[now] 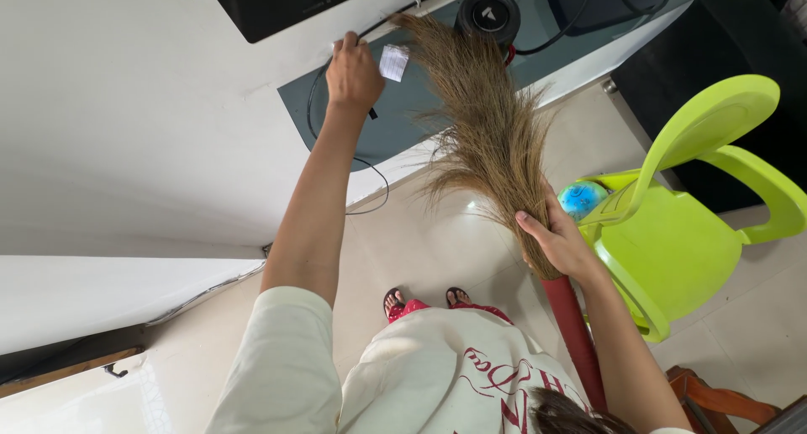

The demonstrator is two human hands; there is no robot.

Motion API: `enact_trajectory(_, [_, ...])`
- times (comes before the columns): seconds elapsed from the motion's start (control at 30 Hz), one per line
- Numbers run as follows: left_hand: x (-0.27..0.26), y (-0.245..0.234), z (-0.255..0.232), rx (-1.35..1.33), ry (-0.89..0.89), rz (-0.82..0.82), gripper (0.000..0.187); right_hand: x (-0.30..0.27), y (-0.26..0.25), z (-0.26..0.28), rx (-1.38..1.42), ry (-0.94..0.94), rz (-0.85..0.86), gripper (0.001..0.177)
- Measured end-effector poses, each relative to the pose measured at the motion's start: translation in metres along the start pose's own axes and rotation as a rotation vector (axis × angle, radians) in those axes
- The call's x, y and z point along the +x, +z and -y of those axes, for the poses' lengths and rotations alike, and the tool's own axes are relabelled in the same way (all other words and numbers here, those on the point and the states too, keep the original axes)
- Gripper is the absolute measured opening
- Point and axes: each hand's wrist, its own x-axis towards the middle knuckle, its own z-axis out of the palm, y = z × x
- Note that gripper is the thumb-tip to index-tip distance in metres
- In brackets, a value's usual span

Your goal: The person folds a towel and hangs it on a door handle, then picks up a stuffed toy and a pair of yellow slippers, placing them on a chair. The person then sweeps the floor with a broom, moving slippers aside to clear the area.

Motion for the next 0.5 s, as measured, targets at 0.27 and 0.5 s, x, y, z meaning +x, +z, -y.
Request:
enact_trajectory(0.27, [0.005, 0.013, -0.04, -0.132, -0.257, 0.111, 0.042, 0.007, -0.006, -0.006, -0.114, -0.283, 0.052, 0.077])
enact_trajectory(0.5, [-0.021, 0.004, -0.014, -0.333, -0.434, 0.035, 0.025, 0.012, -0.008, 0.008, -0.1, -0.043, 0.035, 0.081])
